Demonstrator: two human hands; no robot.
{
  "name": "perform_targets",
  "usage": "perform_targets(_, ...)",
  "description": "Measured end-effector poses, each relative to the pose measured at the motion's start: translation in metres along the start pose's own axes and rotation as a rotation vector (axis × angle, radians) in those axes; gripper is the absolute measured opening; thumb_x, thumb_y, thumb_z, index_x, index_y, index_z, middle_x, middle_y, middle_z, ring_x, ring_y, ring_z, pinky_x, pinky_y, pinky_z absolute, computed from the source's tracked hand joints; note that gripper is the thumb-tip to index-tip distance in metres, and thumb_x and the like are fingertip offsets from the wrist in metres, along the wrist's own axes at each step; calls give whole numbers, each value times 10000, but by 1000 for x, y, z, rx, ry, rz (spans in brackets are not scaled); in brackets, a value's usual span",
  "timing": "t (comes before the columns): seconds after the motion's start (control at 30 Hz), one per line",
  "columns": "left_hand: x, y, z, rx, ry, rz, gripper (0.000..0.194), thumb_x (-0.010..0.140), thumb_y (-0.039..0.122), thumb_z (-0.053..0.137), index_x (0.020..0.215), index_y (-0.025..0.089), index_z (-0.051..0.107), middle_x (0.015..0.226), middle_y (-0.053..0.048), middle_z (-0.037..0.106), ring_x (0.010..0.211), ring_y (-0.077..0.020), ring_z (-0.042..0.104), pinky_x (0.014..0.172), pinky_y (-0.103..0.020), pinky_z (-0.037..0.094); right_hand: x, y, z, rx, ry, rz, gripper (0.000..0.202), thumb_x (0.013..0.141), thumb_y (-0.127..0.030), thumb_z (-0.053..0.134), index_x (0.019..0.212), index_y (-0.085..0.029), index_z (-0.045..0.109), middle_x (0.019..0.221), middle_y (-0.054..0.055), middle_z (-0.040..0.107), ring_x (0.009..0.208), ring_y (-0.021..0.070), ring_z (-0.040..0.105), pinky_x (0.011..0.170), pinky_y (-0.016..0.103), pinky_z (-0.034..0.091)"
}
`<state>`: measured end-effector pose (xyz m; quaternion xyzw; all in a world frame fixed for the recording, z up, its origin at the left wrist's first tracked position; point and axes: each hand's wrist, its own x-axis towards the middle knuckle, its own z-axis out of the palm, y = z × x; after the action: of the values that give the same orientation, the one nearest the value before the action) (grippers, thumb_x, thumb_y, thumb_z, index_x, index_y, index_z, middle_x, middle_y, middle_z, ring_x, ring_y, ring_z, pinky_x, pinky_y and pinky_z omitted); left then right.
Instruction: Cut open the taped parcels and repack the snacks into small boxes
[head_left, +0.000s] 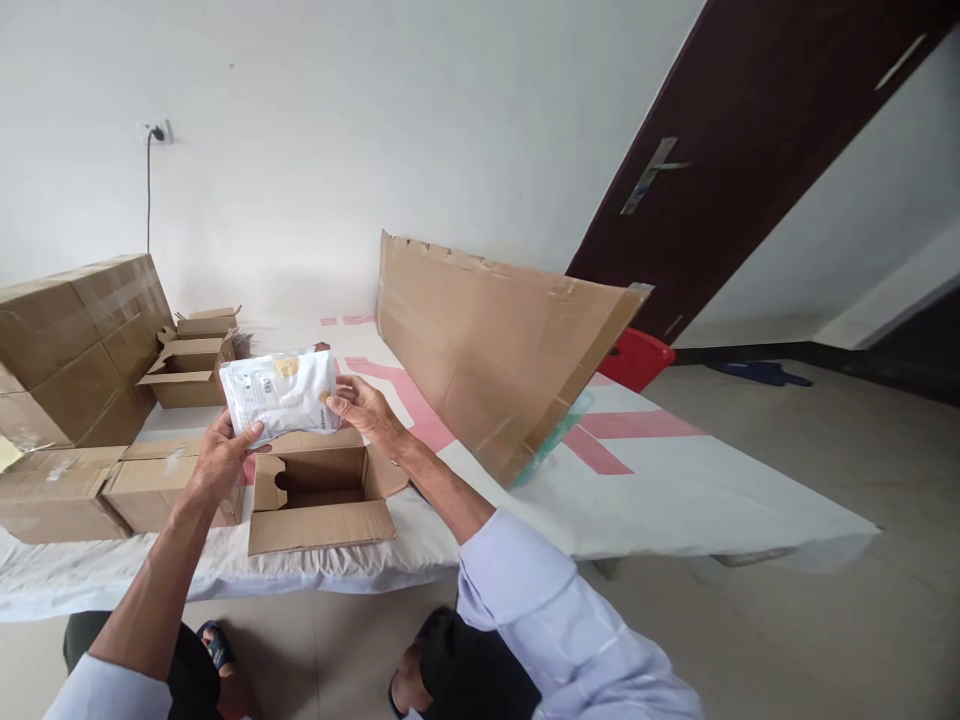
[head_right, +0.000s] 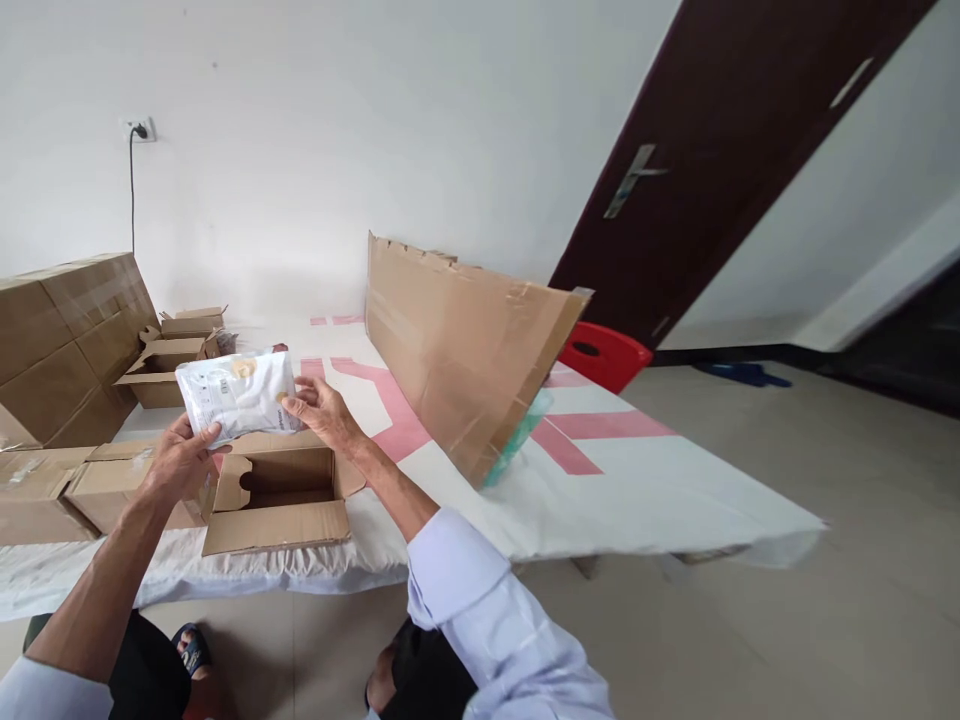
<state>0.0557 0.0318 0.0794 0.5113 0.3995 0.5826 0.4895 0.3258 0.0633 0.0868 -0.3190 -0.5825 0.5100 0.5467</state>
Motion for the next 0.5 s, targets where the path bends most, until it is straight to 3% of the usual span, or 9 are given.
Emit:
perform_targets(0.13,15,3,-2,11,10,27,735,628,583,1054,1192,181,806,1189,-123,830,996,-295,795,685,-296,655,6,17,5,-17,-96,76,524,842,-644,864,1064,-196,710,1013,67,780,883,232,786,689,317,662)
perform_targets(0.23,32,-6,-2,-3,16,-3,703,639,536,1050,1189,173,805,1148,-123,832,960,-278,793,667,-280,643,21,29,4,-91,-21,164,363,899,-525,829,967,-192,699,926,58,769,818,222,776,662,304,639)
perform_targets(0.37,58,-29,2,-86,52,-87,693,543,264,1071,1165,172,780,1105,-106,828,936,-261,791,729,-309,658,40,41,1,-209,69,208,263,919,-416,794,855,-188,681,863,64,751,806,208,718,648,288,615)
perform_targets(0.5,74,-52,8,-180,114,-138,717,515,71,1015,1172,183,751,1070,-87,818,971,-265,796,848,-372,677,41,50,0,-277,101,191,273,907,-423,802,842,-196,665,856,59,741,818,196,687,671,274,608)
